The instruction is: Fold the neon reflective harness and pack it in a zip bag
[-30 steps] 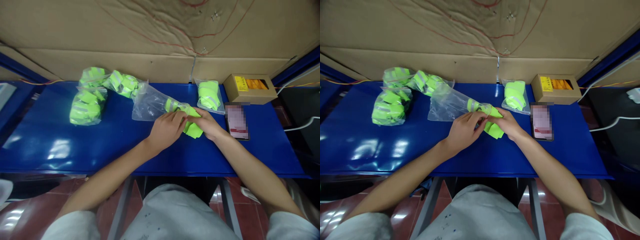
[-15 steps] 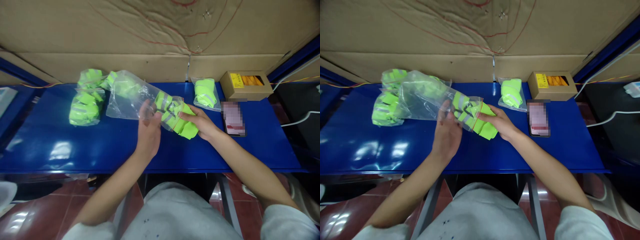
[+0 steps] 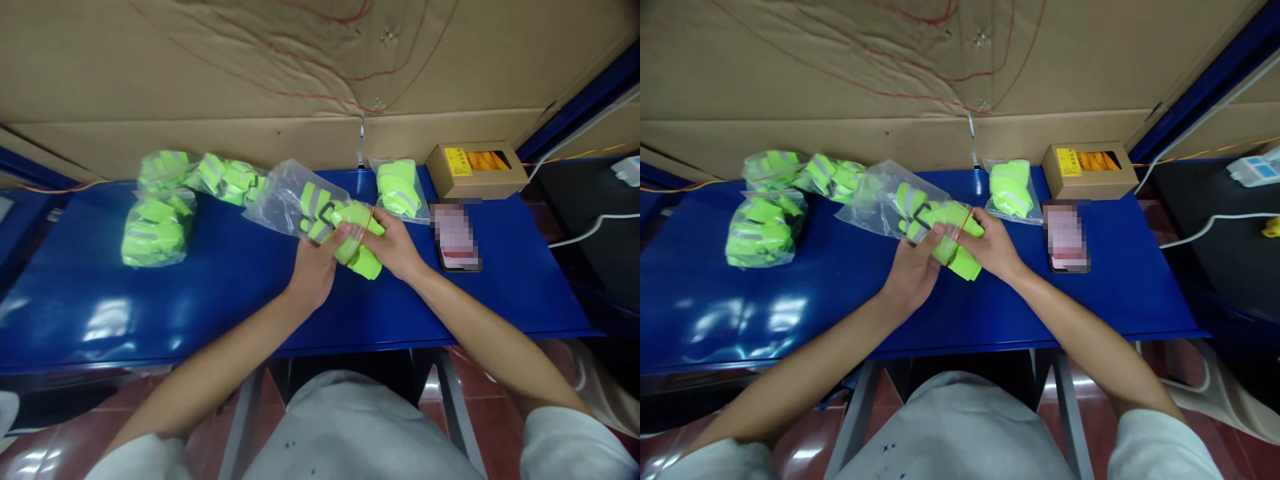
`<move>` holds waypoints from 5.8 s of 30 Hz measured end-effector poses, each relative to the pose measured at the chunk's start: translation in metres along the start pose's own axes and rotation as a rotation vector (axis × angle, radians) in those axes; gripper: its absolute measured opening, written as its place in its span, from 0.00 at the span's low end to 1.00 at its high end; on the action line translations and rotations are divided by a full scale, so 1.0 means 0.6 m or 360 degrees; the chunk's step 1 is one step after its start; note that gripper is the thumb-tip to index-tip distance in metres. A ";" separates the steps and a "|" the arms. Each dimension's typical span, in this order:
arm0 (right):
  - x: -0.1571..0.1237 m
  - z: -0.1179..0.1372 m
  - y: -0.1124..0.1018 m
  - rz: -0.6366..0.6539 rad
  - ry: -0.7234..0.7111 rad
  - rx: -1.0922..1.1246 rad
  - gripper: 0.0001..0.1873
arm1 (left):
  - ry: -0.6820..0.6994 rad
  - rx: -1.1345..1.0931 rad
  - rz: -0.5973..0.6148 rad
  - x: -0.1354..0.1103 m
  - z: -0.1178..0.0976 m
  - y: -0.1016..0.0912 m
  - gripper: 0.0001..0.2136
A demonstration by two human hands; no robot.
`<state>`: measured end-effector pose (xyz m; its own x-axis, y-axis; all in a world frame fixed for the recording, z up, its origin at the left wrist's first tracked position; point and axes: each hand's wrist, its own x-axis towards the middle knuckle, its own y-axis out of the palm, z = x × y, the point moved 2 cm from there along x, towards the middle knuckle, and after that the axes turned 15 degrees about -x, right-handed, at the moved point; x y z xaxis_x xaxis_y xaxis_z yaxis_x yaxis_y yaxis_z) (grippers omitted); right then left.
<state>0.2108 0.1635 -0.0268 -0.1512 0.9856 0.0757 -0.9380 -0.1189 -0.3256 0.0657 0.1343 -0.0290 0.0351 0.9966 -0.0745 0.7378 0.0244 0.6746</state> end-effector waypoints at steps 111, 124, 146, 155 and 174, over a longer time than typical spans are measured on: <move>-0.012 -0.001 0.045 0.0362 0.0135 0.0373 0.33 | -0.0287 -0.0262 -0.0150 0.024 0.001 -0.055 0.12; -0.005 -0.006 0.008 -0.0160 0.0454 0.0158 0.32 | -0.0101 -0.0196 -0.0133 0.021 -0.009 -0.048 0.15; 0.014 0.010 -0.037 0.0132 0.0288 0.0111 0.26 | -0.0166 -0.0080 0.0071 0.016 -0.028 -0.040 0.13; 0.003 0.022 -0.029 0.0126 0.0167 0.0025 0.25 | -0.0149 -0.0024 0.0080 0.017 -0.030 -0.040 0.14; -0.004 0.016 -0.005 0.0279 0.0399 0.0304 0.24 | 0.0033 -0.0034 0.0112 0.009 -0.033 -0.030 0.15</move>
<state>0.2110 0.1602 -0.0173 -0.2559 0.9443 -0.2069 -0.9495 -0.2857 -0.1296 0.0392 0.1410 -0.0271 0.0725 0.9973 -0.0111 0.7193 -0.0445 0.6933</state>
